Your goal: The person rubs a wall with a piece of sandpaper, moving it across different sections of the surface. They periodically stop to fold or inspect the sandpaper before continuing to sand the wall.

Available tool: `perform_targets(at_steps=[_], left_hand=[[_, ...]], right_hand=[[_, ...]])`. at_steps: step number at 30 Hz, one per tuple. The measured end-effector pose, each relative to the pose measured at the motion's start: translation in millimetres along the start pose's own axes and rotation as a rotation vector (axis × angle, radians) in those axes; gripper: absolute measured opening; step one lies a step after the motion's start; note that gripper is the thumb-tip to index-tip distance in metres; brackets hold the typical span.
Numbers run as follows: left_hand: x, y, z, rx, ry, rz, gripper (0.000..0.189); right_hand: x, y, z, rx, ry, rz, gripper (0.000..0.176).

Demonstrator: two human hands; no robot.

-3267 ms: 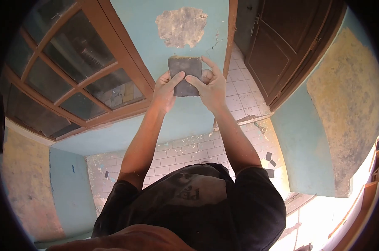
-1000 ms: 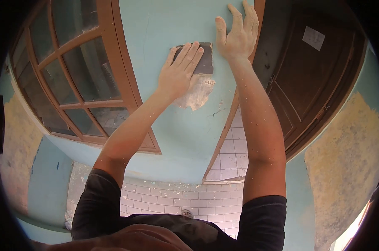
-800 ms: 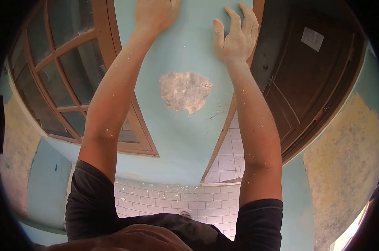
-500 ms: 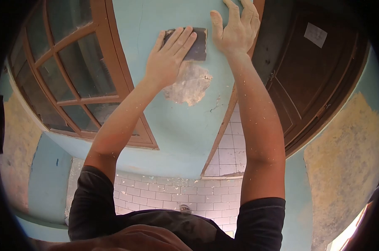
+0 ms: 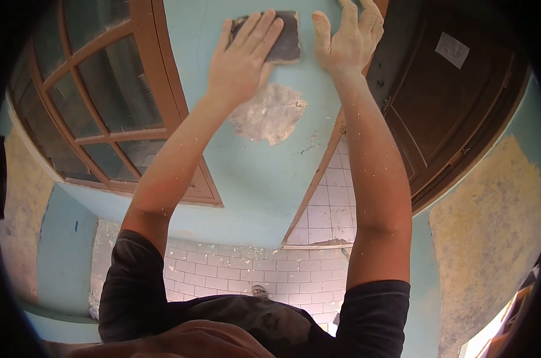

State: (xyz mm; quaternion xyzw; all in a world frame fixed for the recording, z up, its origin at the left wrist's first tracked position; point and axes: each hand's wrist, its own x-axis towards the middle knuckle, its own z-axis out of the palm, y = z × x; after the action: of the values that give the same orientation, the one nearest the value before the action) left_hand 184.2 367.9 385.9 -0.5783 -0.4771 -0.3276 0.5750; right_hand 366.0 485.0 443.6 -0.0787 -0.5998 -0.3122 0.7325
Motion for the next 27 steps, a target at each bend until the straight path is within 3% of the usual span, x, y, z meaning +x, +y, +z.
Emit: perform_targets(at_steps=[1,3,7,9,12,13,15,17,18,20,21,23,25,27], left_hand=[[33,-28,1,0.129,0.111,-0.069,0.064],[90,-71,-18,0.150,0.144,-0.241,0.068],[41,-10,17,0.135,0.026,-0.278,0.060],[-41,49,12,-0.089,-0.088,-0.026,0.065],[-64,36,18,-0.104,-0.130,0.123,0.067],[-33,18,-3,-0.135,-0.141,0.085,0.062],[31,-40,6,-0.001,0.088,-0.083,0.055],[88,-75,-24,0.302,0.096,-0.224,0.067],[96,-66,-30,0.294,0.101,-0.222,0.067],[101,-39,-42,0.207,-0.657,-0.556,0.059],[43,-23,5,0.268,0.116,-0.233,0.056],[-37,28,8,-0.121,-0.044,-0.107,0.067],[-71,30,4,-0.088,-0.115,-0.026,0.070],[-49,5,-6,-0.047,-0.221,0.063,0.078]], right_hand=[[-1,-2,-3,0.006,-0.009,-0.004,0.060],[1,-4,-12,-0.111,-0.137,0.016,0.055],[4,-5,-12,-0.109,-0.119,-0.027,0.050],[5,-9,-13,-0.074,-0.089,0.008,0.050],[4,-8,-13,-0.085,-0.109,0.027,0.050],[4,-8,-13,-0.084,-0.102,0.025,0.050],[3,-8,-13,-0.079,-0.098,0.027,0.049],[-1,0,1,-0.042,-0.014,-0.005,0.052],[-2,4,5,0.000,0.054,-0.035,0.059],[-1,6,4,-0.004,0.055,-0.047,0.058],[-1,5,4,0.001,0.060,-0.055,0.058],[-1,5,3,-0.028,0.053,-0.031,0.056],[-3,2,2,-0.053,0.046,-0.020,0.055],[-3,0,1,-0.102,-0.013,0.001,0.054]])
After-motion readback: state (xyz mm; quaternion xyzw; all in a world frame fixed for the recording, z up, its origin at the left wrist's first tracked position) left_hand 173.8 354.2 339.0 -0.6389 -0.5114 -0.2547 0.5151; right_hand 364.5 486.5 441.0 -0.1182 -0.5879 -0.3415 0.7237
